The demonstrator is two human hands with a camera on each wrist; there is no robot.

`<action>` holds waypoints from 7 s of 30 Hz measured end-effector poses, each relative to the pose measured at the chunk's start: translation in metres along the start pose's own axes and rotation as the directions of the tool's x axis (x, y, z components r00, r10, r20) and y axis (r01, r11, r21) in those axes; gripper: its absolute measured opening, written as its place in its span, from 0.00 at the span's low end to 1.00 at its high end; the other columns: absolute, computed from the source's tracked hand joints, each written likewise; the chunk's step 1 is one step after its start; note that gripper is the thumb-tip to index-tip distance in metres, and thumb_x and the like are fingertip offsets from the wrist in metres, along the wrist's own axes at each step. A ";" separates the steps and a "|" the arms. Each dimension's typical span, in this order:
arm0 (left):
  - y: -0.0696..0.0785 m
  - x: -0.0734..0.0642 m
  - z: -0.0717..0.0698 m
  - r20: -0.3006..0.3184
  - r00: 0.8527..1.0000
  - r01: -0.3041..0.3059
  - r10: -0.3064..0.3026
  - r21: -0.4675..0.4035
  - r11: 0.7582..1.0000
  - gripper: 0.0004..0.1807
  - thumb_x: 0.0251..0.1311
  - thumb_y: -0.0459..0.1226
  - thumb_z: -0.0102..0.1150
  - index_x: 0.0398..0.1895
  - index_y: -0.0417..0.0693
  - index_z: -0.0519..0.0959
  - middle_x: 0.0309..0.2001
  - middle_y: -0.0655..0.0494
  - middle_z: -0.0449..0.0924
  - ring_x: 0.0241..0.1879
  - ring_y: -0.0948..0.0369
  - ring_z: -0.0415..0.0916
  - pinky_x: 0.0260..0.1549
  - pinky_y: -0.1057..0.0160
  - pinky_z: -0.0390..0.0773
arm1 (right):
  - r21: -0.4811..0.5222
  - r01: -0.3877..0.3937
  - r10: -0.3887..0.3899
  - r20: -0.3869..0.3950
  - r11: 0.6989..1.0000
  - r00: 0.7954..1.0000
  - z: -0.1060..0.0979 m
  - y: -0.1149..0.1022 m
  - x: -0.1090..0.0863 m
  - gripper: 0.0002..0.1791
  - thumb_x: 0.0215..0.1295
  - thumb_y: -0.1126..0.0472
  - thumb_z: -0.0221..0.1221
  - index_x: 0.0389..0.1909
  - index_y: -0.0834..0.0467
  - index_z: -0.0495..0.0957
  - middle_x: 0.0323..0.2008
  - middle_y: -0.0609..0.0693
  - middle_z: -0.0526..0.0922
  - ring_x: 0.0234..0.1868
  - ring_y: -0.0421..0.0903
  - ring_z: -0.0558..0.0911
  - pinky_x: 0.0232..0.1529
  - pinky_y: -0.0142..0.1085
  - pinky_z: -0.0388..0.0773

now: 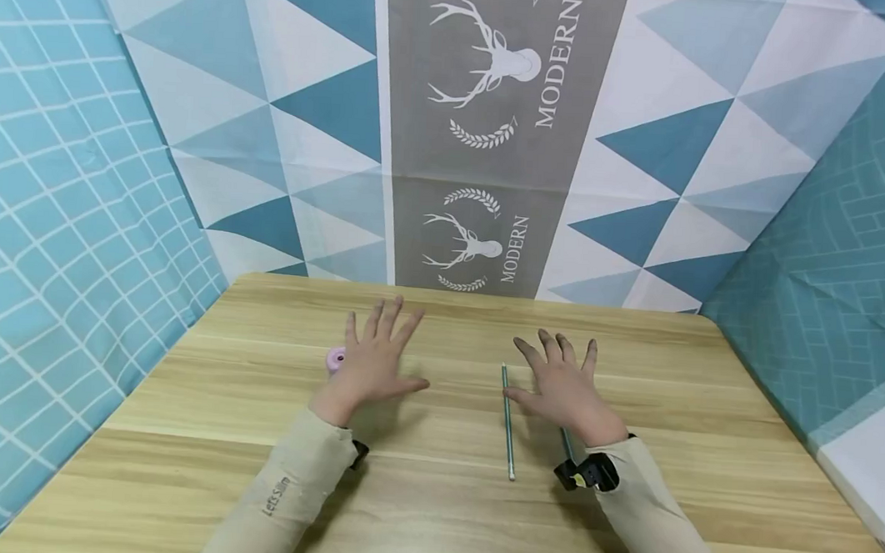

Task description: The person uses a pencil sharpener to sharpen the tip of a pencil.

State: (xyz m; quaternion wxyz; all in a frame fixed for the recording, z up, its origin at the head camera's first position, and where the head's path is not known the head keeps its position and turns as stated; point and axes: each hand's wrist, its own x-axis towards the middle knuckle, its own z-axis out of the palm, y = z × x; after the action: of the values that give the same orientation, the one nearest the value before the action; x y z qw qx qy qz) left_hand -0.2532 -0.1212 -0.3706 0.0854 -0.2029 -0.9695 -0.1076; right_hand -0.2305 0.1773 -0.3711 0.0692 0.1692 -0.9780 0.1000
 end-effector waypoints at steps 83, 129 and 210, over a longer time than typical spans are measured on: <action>-0.019 0.010 0.038 0.108 0.992 0.088 0.062 -0.960 0.266 0.28 0.64 0.31 0.61 0.67 0.36 0.69 0.56 0.37 0.75 0.45 0.58 0.75 0.41 0.65 0.78 | 0.344 0.208 -0.212 -0.028 0.915 0.977 -0.016 0.034 0.008 0.09 0.75 0.62 0.52 0.47 0.58 0.79 0.31 0.45 0.78 0.26 0.41 0.71 0.30 0.38 0.71; 0.021 0.000 0.068 0.172 0.983 0.174 0.060 -0.985 -0.024 0.16 0.70 0.42 0.48 0.56 0.46 0.67 0.30 0.47 0.76 0.19 0.63 0.69 0.13 0.69 0.67 | -0.190 0.621 -0.629 -0.456 0.760 0.630 0.017 0.007 0.013 0.11 0.65 0.55 0.65 0.26 0.54 0.76 0.16 0.41 0.70 0.15 0.35 0.66 0.15 0.27 0.63; 0.016 0.002 0.070 0.219 0.976 0.219 0.010 -0.970 -0.109 0.03 0.67 0.43 0.47 0.38 0.57 0.70 0.30 0.49 0.75 0.16 0.66 0.63 0.11 0.71 0.61 | 0.466 0.381 -0.485 0.122 0.798 0.866 -0.011 0.010 0.013 0.09 0.76 0.62 0.52 0.48 0.57 0.79 0.21 0.43 0.74 0.17 0.31 0.62 0.20 0.28 0.64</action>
State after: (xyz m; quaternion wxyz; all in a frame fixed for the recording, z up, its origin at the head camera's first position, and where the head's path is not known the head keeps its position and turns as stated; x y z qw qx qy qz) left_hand -0.2570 -0.0886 -0.4350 -0.1770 -0.1298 -0.5858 -0.7801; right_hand -0.2449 0.1851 -0.3599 -0.0649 0.4113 -0.8675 0.2721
